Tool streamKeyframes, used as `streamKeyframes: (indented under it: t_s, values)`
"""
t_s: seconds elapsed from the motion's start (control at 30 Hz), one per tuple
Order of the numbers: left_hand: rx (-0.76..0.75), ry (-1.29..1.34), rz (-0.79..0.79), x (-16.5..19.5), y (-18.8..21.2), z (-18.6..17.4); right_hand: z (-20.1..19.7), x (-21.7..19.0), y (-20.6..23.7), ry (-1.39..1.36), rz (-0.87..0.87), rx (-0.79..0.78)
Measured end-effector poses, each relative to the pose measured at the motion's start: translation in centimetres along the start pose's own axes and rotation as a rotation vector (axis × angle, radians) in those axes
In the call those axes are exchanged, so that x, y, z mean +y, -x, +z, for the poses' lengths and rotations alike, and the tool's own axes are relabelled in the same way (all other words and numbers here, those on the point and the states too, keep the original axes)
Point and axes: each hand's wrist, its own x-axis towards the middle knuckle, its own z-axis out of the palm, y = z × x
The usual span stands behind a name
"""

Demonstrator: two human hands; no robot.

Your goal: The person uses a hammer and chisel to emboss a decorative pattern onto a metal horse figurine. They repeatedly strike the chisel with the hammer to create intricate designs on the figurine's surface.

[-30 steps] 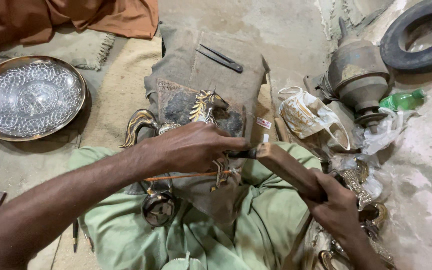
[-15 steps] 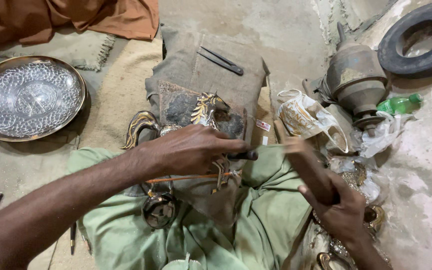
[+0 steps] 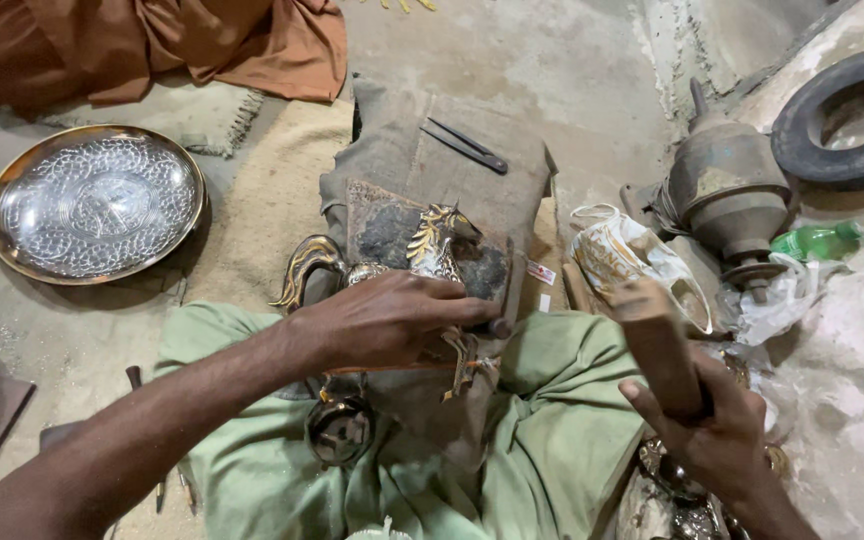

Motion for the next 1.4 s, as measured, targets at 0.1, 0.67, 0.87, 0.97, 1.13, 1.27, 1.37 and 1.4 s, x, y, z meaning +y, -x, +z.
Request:
streamKeyframes:
  t_s: [0.1, 0.67, 0.87, 0.97, 1.13, 1.27, 1.37, 1.4]
  values:
    - [0.020, -0.024, 0.069, -0.8, 0.4, 0.6, -1.7, -1.0, -1.2, 0.195, -0.565, -0.033]
    - [0.190, 0.006, 0.142, -3.8, 2.5, 2.8, -6.2, -8.0, -3.4, 0.216, -0.647, -0.096]
    - [0.259, 0.063, 0.147, -3.7, 2.5, 3.0, -6.6, -9.6, -3.9, 0.481, -0.701, -0.102]
    - [0.310, 0.101, 0.191, -3.6, 2.6, 3.0, -6.5, -10.0, -3.9, 0.539, -0.681, -0.153]
    - [0.211, 0.051, 0.057, -3.3, 2.8, 2.7, -6.5, -10.4, -3.4, 0.352, -0.717, -0.092]
    - [0.276, 0.128, 0.199, -3.3, 2.8, 2.6, -6.3, -10.8, -3.4, 0.545, -0.609, -0.205]
    - [0.298, 0.105, 0.221, -3.7, 2.9, 2.8, -6.3, -11.0, -3.5, 0.464, -0.718, -0.092]
    - [0.290, 0.081, 0.190, -3.8, 2.9, 3.0, -6.3, -11.0, -3.5, 0.284, -0.769, -0.041]
